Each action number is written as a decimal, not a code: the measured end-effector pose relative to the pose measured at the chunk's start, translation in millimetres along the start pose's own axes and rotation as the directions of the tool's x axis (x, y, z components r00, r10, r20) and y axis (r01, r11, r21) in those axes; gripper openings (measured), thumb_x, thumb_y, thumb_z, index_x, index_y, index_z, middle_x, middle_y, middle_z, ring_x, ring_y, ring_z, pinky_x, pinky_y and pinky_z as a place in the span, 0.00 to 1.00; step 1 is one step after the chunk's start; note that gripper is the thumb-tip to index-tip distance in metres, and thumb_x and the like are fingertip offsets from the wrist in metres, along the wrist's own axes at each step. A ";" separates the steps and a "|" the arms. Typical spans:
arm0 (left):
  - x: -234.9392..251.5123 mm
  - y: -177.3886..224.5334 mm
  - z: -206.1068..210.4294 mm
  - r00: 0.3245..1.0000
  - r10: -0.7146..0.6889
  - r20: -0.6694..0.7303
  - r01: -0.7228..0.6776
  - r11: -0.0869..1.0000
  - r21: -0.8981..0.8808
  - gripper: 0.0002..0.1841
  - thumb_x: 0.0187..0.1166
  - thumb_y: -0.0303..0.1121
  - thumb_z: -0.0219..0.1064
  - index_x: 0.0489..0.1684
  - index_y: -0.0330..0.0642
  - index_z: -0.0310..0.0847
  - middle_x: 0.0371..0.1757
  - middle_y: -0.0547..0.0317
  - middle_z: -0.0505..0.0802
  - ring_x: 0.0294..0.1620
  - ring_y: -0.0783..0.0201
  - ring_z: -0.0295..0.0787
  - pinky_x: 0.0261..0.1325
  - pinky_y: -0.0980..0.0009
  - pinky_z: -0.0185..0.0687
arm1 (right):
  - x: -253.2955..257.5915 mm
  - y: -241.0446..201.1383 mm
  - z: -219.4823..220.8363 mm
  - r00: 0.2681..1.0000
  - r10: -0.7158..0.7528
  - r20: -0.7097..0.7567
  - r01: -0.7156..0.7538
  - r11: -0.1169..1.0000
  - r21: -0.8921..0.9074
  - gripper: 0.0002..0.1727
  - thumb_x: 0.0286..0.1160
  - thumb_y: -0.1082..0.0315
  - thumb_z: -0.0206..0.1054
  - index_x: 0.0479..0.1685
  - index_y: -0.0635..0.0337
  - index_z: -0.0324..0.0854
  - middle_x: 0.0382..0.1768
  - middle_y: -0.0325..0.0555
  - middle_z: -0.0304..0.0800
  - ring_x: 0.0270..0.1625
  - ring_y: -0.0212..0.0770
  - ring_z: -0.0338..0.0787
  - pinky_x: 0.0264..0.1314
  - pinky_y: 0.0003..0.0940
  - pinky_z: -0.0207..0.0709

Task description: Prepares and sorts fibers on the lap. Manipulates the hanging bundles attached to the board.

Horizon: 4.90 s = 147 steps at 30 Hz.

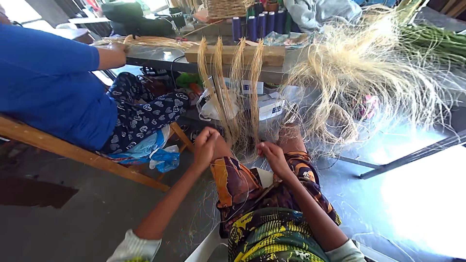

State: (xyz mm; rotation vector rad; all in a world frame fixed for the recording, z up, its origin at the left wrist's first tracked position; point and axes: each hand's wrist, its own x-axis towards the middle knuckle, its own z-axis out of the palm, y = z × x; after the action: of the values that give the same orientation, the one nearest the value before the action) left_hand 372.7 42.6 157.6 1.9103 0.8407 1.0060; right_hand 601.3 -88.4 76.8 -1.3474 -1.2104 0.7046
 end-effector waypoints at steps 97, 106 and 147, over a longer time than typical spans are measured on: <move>335.3 121.6 50.7 0.974 0.214 -0.075 -0.026 0.432 0.901 0.18 0.76 0.26 0.60 0.63 0.32 0.82 0.62 0.29 0.88 0.64 0.29 0.85 0.61 0.28 0.72 | 3.7 98.3 -3.7 0.886 0.335 0.320 -0.242 0.924 -0.297 0.16 0.88 0.67 0.54 0.50 0.71 0.83 0.40 0.57 0.88 0.43 0.46 0.89 0.55 0.44 0.80; 332.0 129.3 50.8 0.972 0.231 -0.053 -0.044 0.393 0.918 0.16 0.78 0.26 0.57 0.58 0.29 0.83 0.59 0.28 0.89 0.64 0.29 0.85 0.61 0.29 0.72 | 4.0 97.9 -3.9 0.881 0.341 0.329 -0.239 0.919 -0.312 0.16 0.88 0.66 0.53 0.50 0.72 0.83 0.41 0.58 0.88 0.44 0.48 0.89 0.55 0.46 0.80; 325.7 111.7 44.1 0.979 0.203 0.010 -0.071 0.297 0.952 0.18 0.79 0.24 0.56 0.65 0.26 0.78 0.65 0.23 0.85 0.65 0.24 0.83 0.59 0.26 0.72 | 4.3 102.0 -4.2 0.882 0.330 0.336 -0.223 0.921 -0.319 0.17 0.89 0.66 0.53 0.49 0.72 0.83 0.41 0.58 0.88 0.45 0.48 0.89 0.55 0.46 0.79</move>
State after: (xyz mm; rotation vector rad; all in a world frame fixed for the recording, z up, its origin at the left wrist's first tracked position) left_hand 582.0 243.8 347.8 3.0060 1.6256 0.7124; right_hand 632.1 -68.9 -18.7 -1.6892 -1.4792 1.0791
